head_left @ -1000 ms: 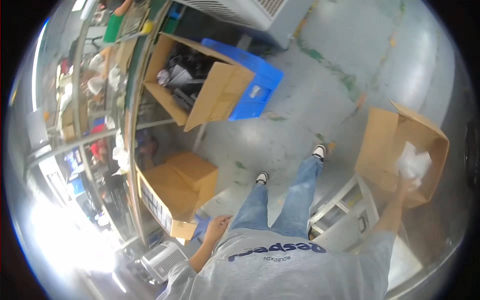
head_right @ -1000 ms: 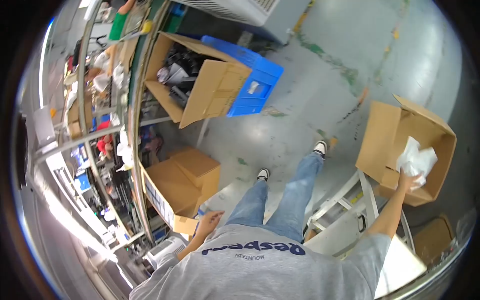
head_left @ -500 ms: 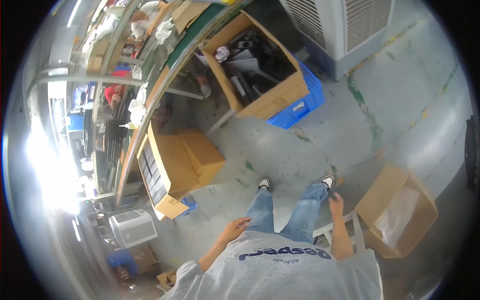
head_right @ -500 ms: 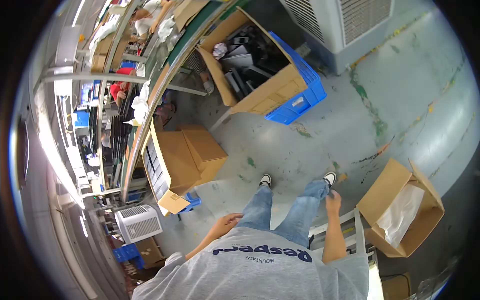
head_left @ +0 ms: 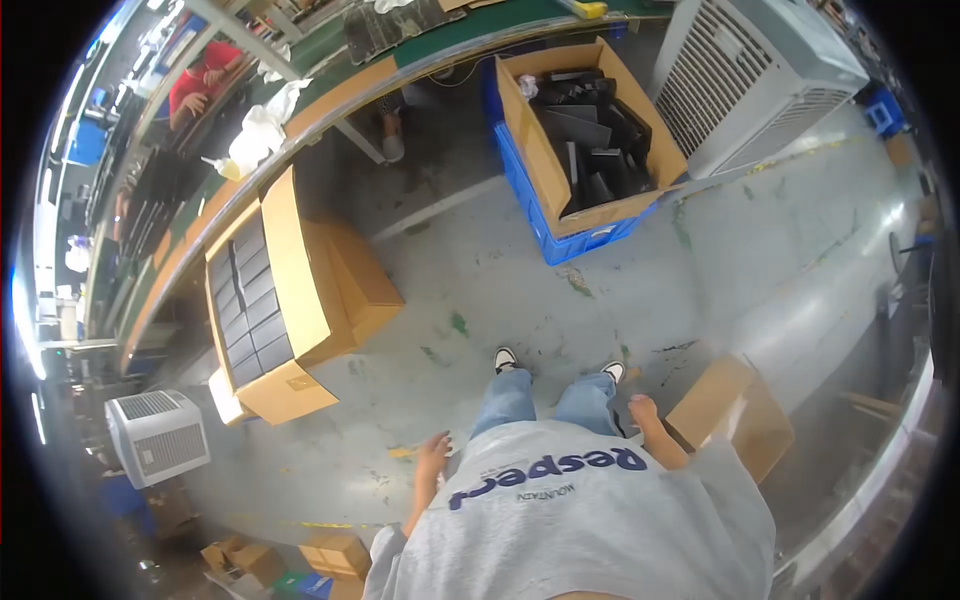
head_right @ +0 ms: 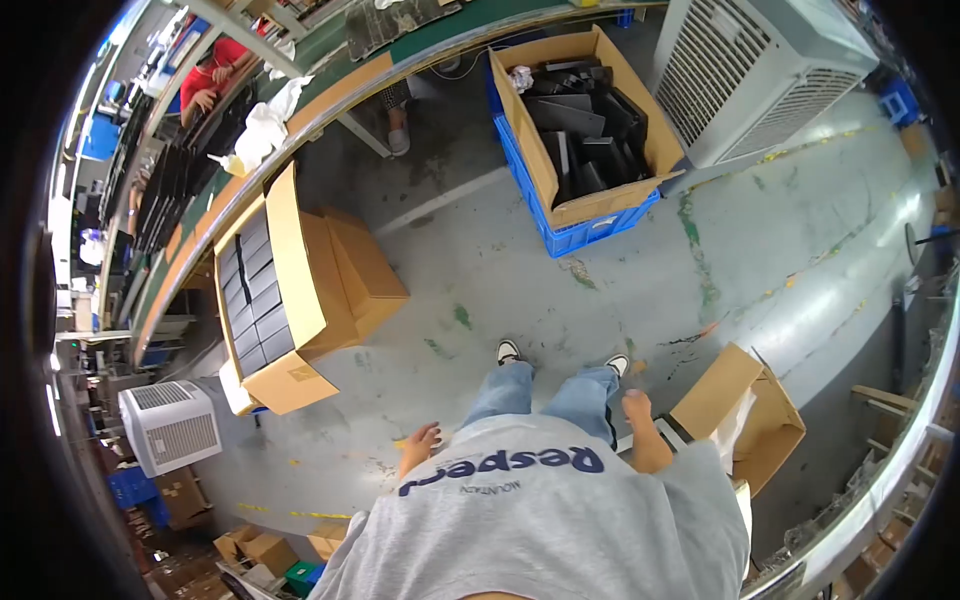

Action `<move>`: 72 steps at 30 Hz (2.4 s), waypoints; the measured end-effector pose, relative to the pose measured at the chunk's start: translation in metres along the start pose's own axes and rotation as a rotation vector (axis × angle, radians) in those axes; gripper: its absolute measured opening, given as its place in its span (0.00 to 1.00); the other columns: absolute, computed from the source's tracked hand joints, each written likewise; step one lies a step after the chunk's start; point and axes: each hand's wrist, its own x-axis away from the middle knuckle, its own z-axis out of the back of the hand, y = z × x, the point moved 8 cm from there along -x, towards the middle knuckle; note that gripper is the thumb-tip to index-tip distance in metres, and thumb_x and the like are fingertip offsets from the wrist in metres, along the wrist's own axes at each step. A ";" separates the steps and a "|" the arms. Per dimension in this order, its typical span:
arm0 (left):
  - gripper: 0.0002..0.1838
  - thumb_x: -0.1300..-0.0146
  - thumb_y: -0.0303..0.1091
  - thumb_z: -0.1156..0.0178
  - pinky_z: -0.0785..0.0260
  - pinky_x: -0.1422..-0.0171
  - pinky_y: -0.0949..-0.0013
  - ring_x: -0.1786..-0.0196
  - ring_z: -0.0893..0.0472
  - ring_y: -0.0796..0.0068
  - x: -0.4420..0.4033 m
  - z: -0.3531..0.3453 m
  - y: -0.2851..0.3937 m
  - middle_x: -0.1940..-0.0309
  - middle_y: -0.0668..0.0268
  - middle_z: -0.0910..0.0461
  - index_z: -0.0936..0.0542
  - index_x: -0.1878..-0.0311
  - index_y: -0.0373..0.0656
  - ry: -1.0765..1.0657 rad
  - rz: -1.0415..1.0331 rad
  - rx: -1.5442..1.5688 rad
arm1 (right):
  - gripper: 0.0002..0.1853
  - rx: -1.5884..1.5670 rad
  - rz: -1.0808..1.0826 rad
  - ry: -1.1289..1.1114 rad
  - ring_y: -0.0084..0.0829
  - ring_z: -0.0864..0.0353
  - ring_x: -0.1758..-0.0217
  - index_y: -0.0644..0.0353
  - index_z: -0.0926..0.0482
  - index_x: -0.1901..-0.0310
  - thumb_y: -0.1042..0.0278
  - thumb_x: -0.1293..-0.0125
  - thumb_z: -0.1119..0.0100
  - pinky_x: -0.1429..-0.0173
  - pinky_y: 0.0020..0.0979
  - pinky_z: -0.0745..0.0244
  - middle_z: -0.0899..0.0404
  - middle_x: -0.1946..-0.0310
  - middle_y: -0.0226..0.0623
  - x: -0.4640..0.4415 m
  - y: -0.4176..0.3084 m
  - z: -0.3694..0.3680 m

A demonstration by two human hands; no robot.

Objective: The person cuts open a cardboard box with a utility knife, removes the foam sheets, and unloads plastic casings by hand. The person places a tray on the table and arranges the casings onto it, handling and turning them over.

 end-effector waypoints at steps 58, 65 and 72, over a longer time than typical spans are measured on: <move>0.16 0.38 0.37 0.49 0.33 0.49 0.70 0.52 0.24 0.72 -0.109 -0.067 0.369 0.56 0.62 0.22 0.26 0.48 0.43 0.087 -0.204 -0.127 | 0.13 -1.108 -0.077 -0.370 0.42 0.29 0.50 0.67 0.32 0.55 0.74 0.42 0.51 0.44 0.45 0.32 0.29 0.56 0.45 -0.151 -0.397 0.045; 0.17 0.38 0.39 0.48 0.32 0.53 0.71 0.55 0.24 0.73 -0.091 -0.033 0.260 0.57 0.65 0.22 0.26 0.47 0.45 0.268 -0.098 0.092 | 0.15 -1.161 -0.085 -0.404 0.50 0.31 0.47 0.73 0.36 0.54 0.74 0.41 0.53 0.39 0.54 0.36 0.31 0.53 0.52 -0.127 -0.424 -0.006; 0.18 0.38 0.41 0.48 0.32 0.56 0.71 0.58 0.24 0.75 -0.071 -0.036 0.223 0.57 0.67 0.22 0.26 0.46 0.48 0.269 0.018 0.163 | 0.21 -0.981 -0.052 -0.624 0.49 0.32 0.45 0.73 0.36 0.52 0.63 0.38 0.50 0.39 0.48 0.35 0.32 0.51 0.53 -0.084 -0.437 -0.030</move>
